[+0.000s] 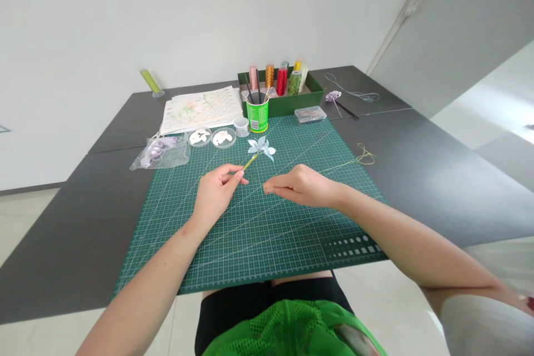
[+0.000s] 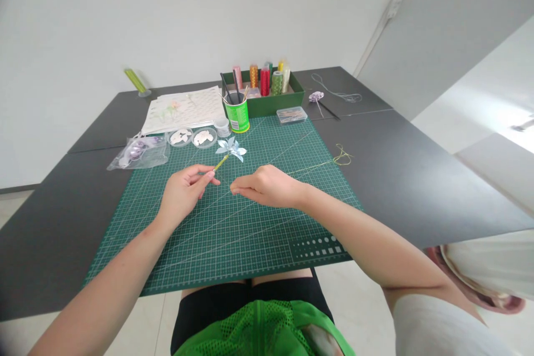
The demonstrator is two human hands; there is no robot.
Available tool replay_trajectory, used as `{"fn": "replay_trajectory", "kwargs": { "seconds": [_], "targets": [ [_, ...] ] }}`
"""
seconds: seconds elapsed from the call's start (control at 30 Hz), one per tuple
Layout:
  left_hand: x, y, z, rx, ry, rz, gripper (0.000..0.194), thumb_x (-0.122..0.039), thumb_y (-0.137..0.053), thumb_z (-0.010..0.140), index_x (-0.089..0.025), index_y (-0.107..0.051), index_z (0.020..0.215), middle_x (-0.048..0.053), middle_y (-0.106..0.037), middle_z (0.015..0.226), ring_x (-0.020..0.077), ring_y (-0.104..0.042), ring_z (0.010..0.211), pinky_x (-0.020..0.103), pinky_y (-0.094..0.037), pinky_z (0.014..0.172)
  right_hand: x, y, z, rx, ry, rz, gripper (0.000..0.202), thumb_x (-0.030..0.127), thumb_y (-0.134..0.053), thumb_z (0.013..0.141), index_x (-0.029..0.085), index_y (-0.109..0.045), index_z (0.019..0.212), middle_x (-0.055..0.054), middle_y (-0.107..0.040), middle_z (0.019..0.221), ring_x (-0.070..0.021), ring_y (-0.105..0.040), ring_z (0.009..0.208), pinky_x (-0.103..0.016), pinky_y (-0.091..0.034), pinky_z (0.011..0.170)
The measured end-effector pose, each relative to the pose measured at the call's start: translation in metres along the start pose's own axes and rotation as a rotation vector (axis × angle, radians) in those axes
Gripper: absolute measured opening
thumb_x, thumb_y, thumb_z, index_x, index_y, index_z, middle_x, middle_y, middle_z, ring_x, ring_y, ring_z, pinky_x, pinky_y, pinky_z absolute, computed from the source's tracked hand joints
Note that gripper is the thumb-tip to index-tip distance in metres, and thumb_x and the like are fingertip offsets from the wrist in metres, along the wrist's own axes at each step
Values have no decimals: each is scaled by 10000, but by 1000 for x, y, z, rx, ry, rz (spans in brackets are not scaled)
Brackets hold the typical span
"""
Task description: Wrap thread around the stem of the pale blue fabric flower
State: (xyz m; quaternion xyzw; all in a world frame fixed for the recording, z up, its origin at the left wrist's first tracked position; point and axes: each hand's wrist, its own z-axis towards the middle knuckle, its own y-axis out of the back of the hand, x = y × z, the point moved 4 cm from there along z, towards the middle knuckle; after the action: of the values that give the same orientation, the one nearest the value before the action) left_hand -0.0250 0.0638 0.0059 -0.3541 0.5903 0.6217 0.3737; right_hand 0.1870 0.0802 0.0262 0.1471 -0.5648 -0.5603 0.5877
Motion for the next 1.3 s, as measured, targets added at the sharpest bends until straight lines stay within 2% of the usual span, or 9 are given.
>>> {"fn": "replay_trajectory", "kwargs": {
  "seconds": [0.13,0.23,0.33,0.47,0.6,0.8,1.03,1.3],
  "targets": [
    [-2,-9,-3,104,-57,138,245,-382,-593,951,-213,-759,1011,14,-796,790,101,-440,405,238,-299,431,9,8,-1,-59,-1,143,305,315,-550,1053,138,-795,1017,-8,-721,671,-64,-518,507,-213,-382,544],
    [-8,-18,-9,225,-157,243,200,-326,-577,969,-235,-755,961,-14,-799,795,109,-519,446,235,-324,472,11,12,-1,-72,-63,290,300,364,-587,1025,168,-812,1055,-14,-760,734,-65,-527,496,-213,-403,513],
    [-12,-25,-14,310,-193,253,188,-298,-574,974,-231,-737,907,-24,-797,808,114,-576,480,232,-345,485,10,17,-2,-115,-136,416,308,410,-616,996,198,-824,1076,-31,-798,853,-83,-585,534,-221,-453,511],
    [-16,-30,-20,382,-201,231,188,-260,-581,964,-221,-734,861,-35,-741,676,110,-545,440,233,-329,467,5,22,-1,-184,-205,486,303,420,-664,961,203,-834,1086,-50,-809,899,-131,-690,665,-236,-523,565],
    [-20,-31,-25,411,-244,241,176,-252,-597,961,-226,-733,853,-40,-724,653,121,-578,478,240,-367,507,-6,21,0,-221,-255,473,281,399,-684,950,211,-834,1094,-57,-817,968,-144,-723,732,-236,-549,602],
    [-23,-34,-28,471,-279,274,136,-246,-623,971,-227,-737,898,-39,-765,720,138,-674,597,240,-406,566,-19,17,3,-220,-274,471,261,387,-682,945,221,-832,1079,-50,-816,1067,-190,-768,935,-283,-618,791],
    [-22,-34,-30,489,-292,289,154,-269,-614,983,-231,-743,908,-51,-729,666,123,-636,555,234,-376,548,-32,12,3,-210,-309,461,285,416,-680,936,222,-830,1080,-48,-806,1121,-225,-764,1058,-351,-620,937],
    [-23,-32,-30,448,-353,278,177,-308,-597,992,-237,-740,917,-51,-705,634,113,-589,505,235,-359,524,-48,4,3,-149,-331,408,306,418,-649,944,222,-823,1102,-41,-801,1141,-223,-757,1077,-363,-601,961]
  ]
}}
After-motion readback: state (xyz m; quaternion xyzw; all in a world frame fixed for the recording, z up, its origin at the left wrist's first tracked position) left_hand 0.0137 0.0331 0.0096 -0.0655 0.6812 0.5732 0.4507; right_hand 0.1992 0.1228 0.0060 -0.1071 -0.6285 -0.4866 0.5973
